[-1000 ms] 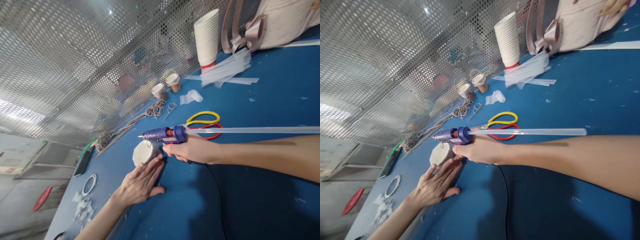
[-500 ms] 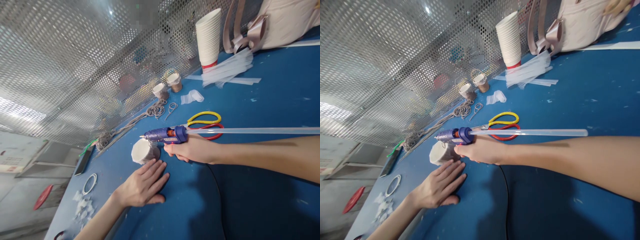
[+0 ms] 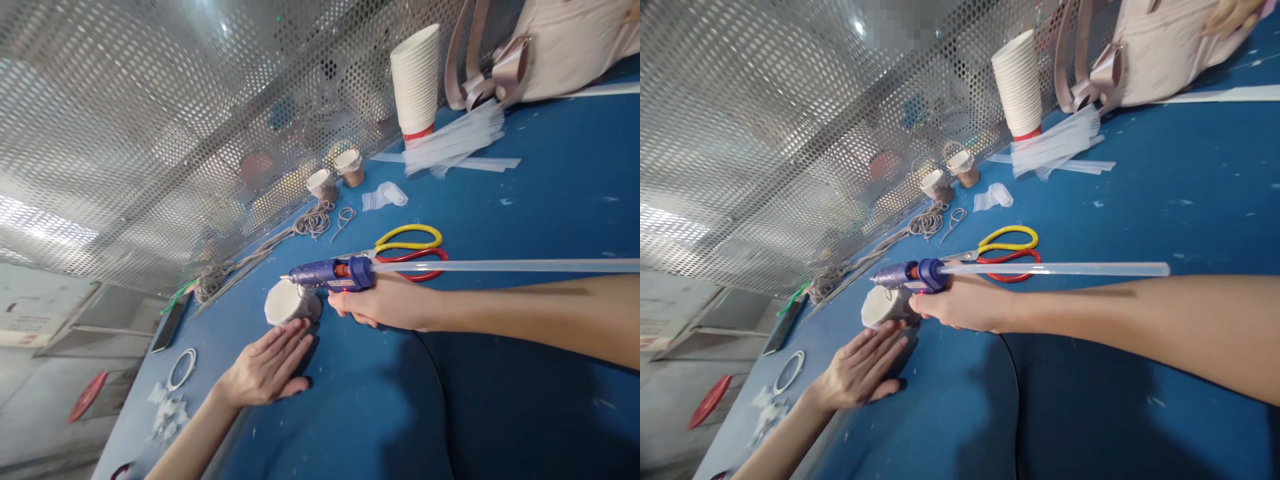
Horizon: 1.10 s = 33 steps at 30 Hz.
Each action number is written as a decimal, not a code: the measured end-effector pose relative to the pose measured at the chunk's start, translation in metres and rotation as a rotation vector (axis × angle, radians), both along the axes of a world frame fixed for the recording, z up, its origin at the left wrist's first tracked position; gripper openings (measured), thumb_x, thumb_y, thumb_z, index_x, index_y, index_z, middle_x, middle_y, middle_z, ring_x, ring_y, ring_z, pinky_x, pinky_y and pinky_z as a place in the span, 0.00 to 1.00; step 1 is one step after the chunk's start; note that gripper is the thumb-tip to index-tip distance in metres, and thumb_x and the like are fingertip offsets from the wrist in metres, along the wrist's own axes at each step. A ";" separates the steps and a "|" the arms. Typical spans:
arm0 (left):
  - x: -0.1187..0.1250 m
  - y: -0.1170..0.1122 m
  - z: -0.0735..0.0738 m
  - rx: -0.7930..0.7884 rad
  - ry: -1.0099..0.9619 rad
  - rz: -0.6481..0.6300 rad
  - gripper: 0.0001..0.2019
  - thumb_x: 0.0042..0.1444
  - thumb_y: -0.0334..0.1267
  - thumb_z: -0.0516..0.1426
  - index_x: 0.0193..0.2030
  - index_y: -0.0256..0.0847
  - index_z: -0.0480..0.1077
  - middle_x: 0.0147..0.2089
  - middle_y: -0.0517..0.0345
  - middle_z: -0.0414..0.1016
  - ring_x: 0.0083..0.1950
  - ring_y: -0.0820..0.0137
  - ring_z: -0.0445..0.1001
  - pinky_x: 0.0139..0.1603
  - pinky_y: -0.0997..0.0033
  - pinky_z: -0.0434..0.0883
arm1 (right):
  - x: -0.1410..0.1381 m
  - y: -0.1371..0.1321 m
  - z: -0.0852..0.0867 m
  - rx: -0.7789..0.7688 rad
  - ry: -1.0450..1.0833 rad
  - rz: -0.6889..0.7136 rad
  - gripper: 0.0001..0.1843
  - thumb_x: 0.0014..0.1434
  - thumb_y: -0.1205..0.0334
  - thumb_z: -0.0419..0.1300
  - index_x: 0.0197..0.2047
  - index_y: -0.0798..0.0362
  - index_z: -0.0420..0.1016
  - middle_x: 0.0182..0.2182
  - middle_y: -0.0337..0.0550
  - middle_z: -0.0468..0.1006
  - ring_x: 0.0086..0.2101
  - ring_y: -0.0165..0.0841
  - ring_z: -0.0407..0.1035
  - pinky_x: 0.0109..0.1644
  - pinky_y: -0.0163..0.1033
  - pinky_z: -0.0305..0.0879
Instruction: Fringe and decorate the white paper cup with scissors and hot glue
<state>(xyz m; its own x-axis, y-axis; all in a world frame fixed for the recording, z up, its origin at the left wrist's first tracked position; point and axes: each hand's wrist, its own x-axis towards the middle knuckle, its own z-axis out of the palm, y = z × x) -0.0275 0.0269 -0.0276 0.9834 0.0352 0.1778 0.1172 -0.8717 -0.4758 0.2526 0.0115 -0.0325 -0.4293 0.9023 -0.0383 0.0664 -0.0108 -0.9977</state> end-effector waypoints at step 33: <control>0.024 -0.015 0.007 -0.109 -0.416 0.265 0.19 0.56 0.25 0.55 0.55 0.37 0.68 0.43 0.46 0.80 0.51 0.59 0.76 0.53 0.54 0.71 | 0.000 0.000 0.001 -0.022 0.051 -0.014 0.13 0.58 0.55 0.56 0.25 0.53 0.65 0.14 0.29 0.59 0.17 0.24 0.54 0.20 0.32 0.48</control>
